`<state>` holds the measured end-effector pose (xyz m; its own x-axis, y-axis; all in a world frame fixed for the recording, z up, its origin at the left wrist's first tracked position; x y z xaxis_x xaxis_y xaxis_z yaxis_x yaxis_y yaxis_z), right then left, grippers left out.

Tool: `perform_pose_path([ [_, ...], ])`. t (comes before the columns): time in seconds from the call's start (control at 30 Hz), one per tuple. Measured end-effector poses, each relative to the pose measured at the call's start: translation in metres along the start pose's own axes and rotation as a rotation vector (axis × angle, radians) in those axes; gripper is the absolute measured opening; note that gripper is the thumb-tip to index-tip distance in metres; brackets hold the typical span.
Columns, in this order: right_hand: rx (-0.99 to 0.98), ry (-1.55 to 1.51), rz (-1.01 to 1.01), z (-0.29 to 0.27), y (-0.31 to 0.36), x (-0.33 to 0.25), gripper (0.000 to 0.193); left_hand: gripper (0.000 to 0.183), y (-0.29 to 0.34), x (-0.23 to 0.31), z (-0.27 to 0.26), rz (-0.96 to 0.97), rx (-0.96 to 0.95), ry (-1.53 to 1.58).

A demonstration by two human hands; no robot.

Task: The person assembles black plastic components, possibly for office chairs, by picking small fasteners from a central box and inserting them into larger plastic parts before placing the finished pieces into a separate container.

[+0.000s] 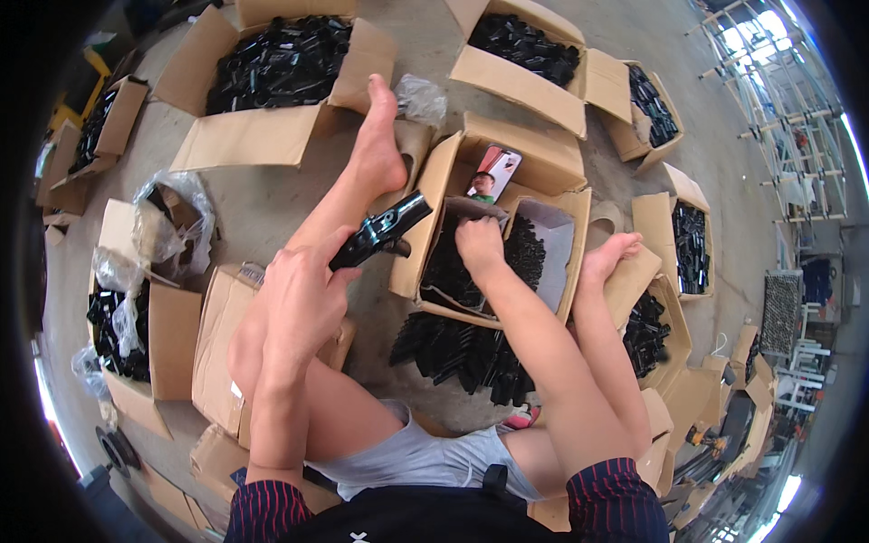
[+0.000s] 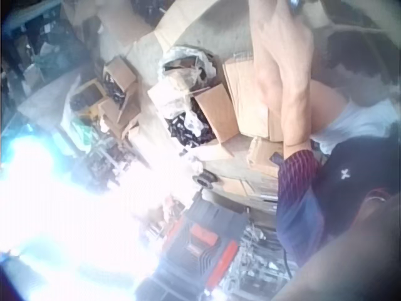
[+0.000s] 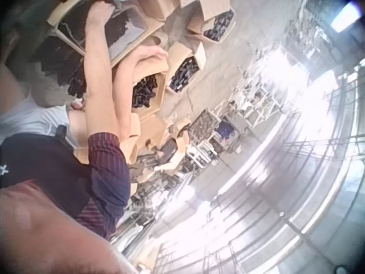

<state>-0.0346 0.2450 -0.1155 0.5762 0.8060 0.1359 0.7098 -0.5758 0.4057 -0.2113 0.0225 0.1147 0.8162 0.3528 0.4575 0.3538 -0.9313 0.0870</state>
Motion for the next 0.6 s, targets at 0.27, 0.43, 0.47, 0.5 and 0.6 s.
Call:
perform_pose_path([
  [0.27, 0.103, -0.036, 0.065, 0.001, 0.007, 0.01, 0.026, 0.031, 0.001, 0.012, 0.0, -0.117, 0.085, 0.015],
  [0.43, 0.127, 0.053, 0.045, 0.002, 0.008, 0.007, 0.019, 0.029, -0.002, 0.018, 0.014, -0.006, 0.121, -0.059],
  [0.47, 0.109, 0.058, 0.039, 0.004, 0.007, 0.008, 0.02, 0.028, -0.002, 0.019, 0.017, 0.011, 0.119, -0.062],
  [0.5, 0.091, 0.064, 0.032, 0.006, 0.007, 0.009, 0.021, 0.028, -0.003, 0.021, 0.02, 0.028, 0.122, -0.059],
  [0.6, 0.032, 0.09, 0.026, 0.004, 0.01, 0.009, 0.024, 0.026, -0.005, 0.026, 0.031, 0.07, 0.128, -0.054],
])
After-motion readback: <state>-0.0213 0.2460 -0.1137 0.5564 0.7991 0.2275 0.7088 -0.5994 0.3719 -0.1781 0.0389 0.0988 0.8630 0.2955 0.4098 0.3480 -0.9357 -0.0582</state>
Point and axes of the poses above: each hand's wrist, its own y-axis away from the middle knuckle, its own z-axis out of the palm, x = y × z, the point moved 5 cm from there along -y, towards the middle knuckle, and after that the axes turned 12 degrees about -y, right-handed, at the moved point
